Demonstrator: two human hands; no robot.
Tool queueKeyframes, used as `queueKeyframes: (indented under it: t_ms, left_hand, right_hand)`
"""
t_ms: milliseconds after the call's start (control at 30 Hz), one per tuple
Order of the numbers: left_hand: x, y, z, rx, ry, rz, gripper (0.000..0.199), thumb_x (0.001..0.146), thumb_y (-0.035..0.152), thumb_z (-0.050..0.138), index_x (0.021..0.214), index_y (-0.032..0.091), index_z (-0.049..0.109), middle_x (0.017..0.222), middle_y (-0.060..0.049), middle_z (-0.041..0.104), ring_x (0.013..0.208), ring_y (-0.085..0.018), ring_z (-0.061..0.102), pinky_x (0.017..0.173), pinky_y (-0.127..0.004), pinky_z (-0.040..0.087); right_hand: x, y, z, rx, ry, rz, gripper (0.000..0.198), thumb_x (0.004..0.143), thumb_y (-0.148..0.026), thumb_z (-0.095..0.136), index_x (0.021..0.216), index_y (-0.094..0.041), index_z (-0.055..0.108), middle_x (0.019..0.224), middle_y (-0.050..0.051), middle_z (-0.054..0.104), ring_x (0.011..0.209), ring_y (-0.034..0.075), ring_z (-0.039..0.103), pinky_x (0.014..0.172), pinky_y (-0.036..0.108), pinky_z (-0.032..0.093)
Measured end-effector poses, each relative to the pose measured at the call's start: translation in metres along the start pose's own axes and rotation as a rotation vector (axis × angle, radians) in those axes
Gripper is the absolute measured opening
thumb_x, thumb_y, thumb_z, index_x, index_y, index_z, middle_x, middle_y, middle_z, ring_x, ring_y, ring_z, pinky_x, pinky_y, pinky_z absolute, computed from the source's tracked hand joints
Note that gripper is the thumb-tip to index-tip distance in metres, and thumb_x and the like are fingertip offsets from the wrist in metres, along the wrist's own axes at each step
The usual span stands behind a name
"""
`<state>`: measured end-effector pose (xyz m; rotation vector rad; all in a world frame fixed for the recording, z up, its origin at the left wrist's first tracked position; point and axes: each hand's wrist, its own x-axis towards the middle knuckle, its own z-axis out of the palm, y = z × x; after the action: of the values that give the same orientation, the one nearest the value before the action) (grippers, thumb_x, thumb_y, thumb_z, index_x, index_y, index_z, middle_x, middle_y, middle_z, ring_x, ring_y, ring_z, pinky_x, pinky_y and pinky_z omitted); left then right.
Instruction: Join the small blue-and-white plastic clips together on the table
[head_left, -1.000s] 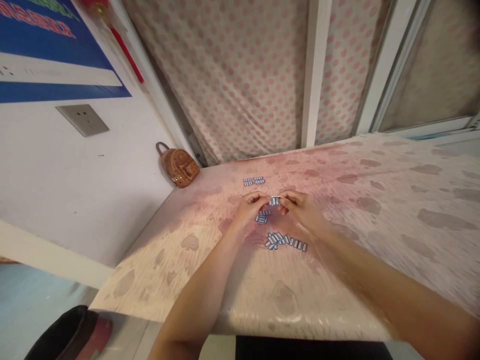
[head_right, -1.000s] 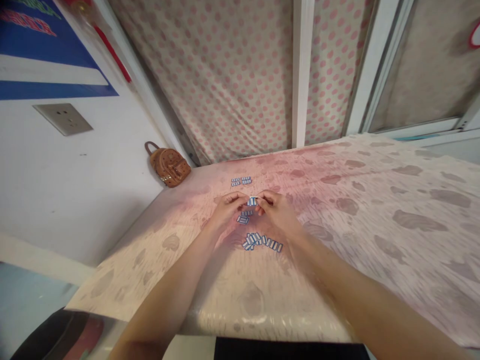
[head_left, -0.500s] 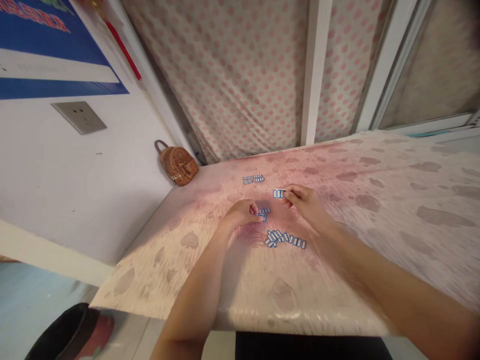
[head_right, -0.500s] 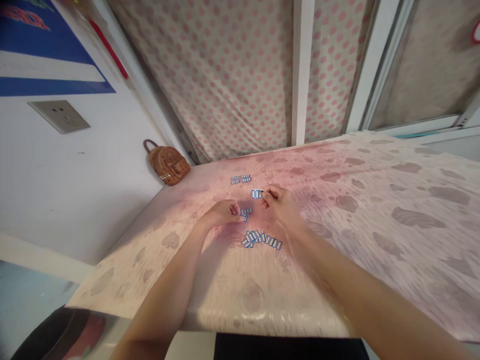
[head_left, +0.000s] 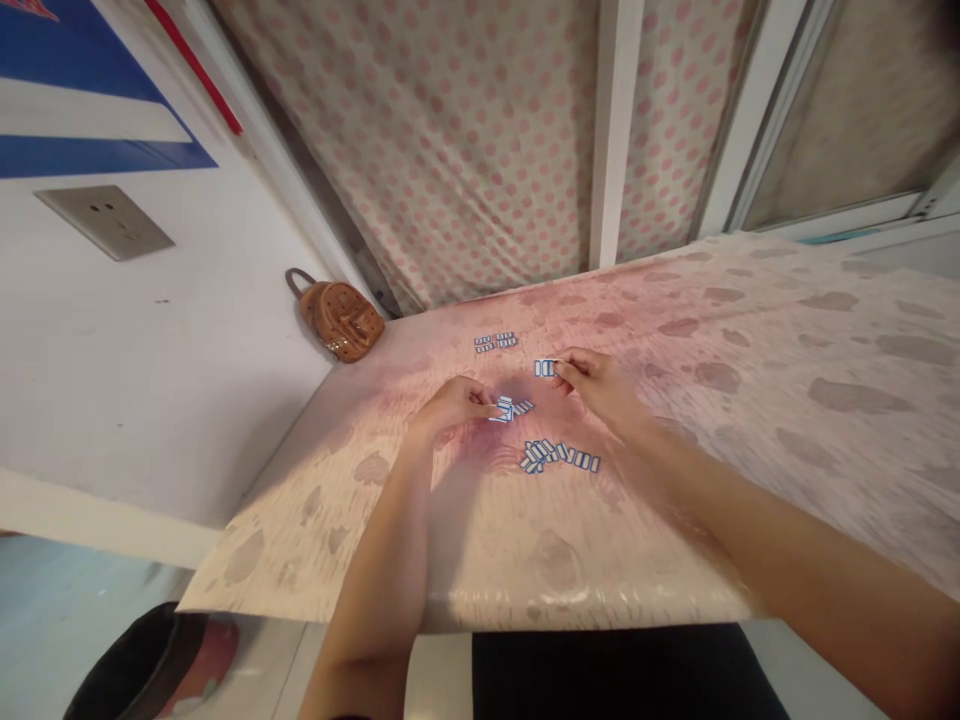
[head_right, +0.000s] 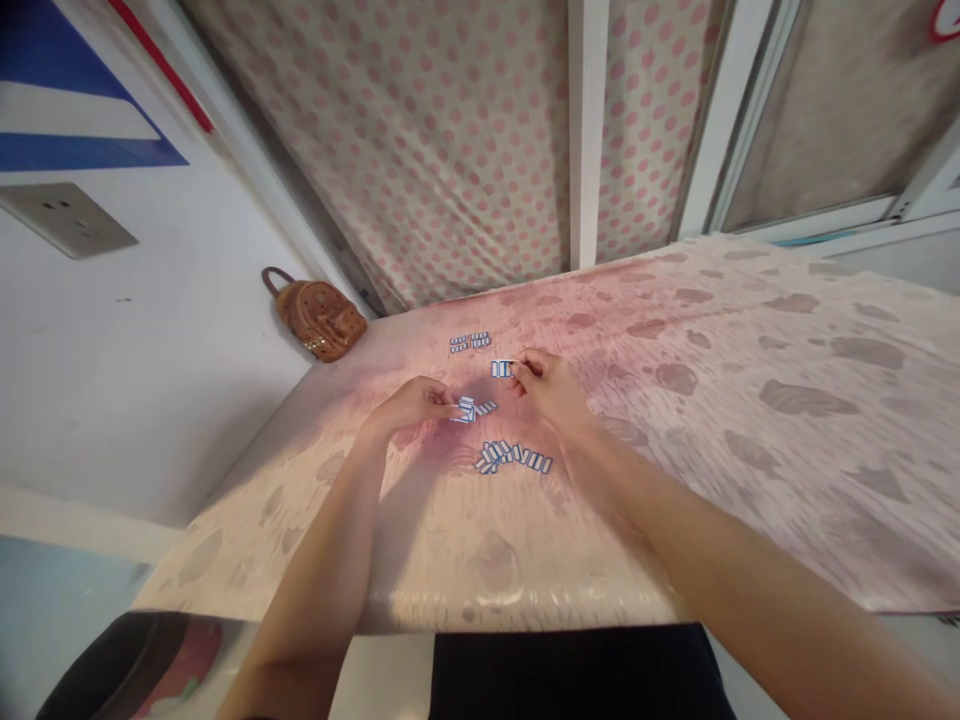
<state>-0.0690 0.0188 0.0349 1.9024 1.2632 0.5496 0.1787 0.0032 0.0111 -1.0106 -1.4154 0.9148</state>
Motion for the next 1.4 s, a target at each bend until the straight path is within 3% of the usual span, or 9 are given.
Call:
queueKeyframes:
  t_ms: [167, 433, 667, 1033, 1133, 1300, 1400]
  left_hand:
    - [0.001, -0.006, -0.009, -0.014, 0.062, -0.010, 0.034, 0.058, 0.043, 0.081, 0.062, 0.014, 0.065, 0.058, 0.002, 0.056, 0.058, -0.012, 0.049, 0.056, -0.024, 0.033]
    - [0.001, -0.005, -0.008, 0.073, 0.051, 0.019, 0.028, 0.068, 0.039, 0.069, 0.055, 0.014, 0.062, 0.051, 0.004, 0.048, 0.054, -0.010, 0.043, 0.054, -0.023, 0.028]
    - [0.006, -0.009, 0.001, -0.046, 0.084, 0.000, 0.032, 0.060, 0.043, 0.078, 0.063, 0.014, 0.066, 0.060, 0.000, 0.061, 0.060, -0.013, 0.053, 0.058, -0.023, 0.037]
    - [0.005, -0.005, 0.004, -0.162, 0.090, -0.002, 0.038, 0.056, 0.042, 0.085, 0.065, 0.013, 0.062, 0.059, 0.002, 0.058, 0.057, -0.010, 0.052, 0.055, -0.022, 0.036]
    - [0.010, -0.012, 0.003, -0.227, 0.177, -0.037, 0.033, 0.057, 0.034, 0.085, 0.066, 0.014, 0.061, 0.060, 0.001, 0.061, 0.058, -0.011, 0.056, 0.056, -0.022, 0.039]
    - [0.017, -0.009, 0.006, -0.234, 0.450, -0.023, 0.022, 0.062, 0.027, 0.081, 0.070, 0.015, 0.065, 0.064, -0.002, 0.066, 0.060, -0.013, 0.060, 0.057, -0.023, 0.043]
    - [0.017, 0.005, 0.015, -0.299, 0.432, 0.062, 0.022, 0.065, 0.031, 0.080, 0.073, 0.014, 0.068, 0.068, -0.003, 0.068, 0.062, -0.013, 0.061, 0.058, -0.024, 0.044]
  right_hand:
    - [-0.001, 0.000, -0.001, 0.005, -0.012, -0.004, 0.022, 0.082, -0.039, 0.059, 0.072, -0.020, 0.060, 0.065, 0.002, 0.064, 0.058, 0.013, 0.057, 0.058, 0.027, 0.048]
    - [-0.001, 0.000, -0.001, -0.003, -0.011, 0.016, 0.018, 0.081, -0.037, 0.058, 0.074, -0.020, 0.060, 0.065, 0.001, 0.064, 0.057, 0.013, 0.057, 0.058, 0.027, 0.048]
    - [-0.001, 0.003, 0.000, -0.023, -0.017, 0.011, 0.023, 0.082, -0.041, 0.059, 0.071, -0.021, 0.060, 0.064, 0.002, 0.066, 0.057, 0.014, 0.058, 0.058, 0.029, 0.048]
    - [-0.001, 0.005, 0.001, -0.036, -0.044, 0.013, 0.020, 0.083, -0.036, 0.056, 0.071, -0.021, 0.060, 0.065, 0.001, 0.064, 0.057, 0.014, 0.057, 0.059, 0.029, 0.046]
    - [-0.001, 0.007, 0.001, -0.036, -0.039, 0.017, 0.020, 0.083, -0.037, 0.056, 0.071, -0.021, 0.059, 0.064, 0.000, 0.064, 0.057, 0.014, 0.057, 0.059, 0.028, 0.046]
    - [-0.002, 0.007, 0.002, -0.058, -0.053, -0.011, 0.020, 0.084, -0.037, 0.055, 0.072, -0.021, 0.060, 0.063, 0.000, 0.063, 0.056, 0.014, 0.057, 0.059, 0.028, 0.045]
    - [-0.006, 0.005, 0.003, -0.097, -0.064, -0.070, 0.021, 0.088, -0.036, 0.052, 0.075, -0.022, 0.060, 0.064, 0.000, 0.063, 0.058, 0.014, 0.056, 0.059, 0.028, 0.044]
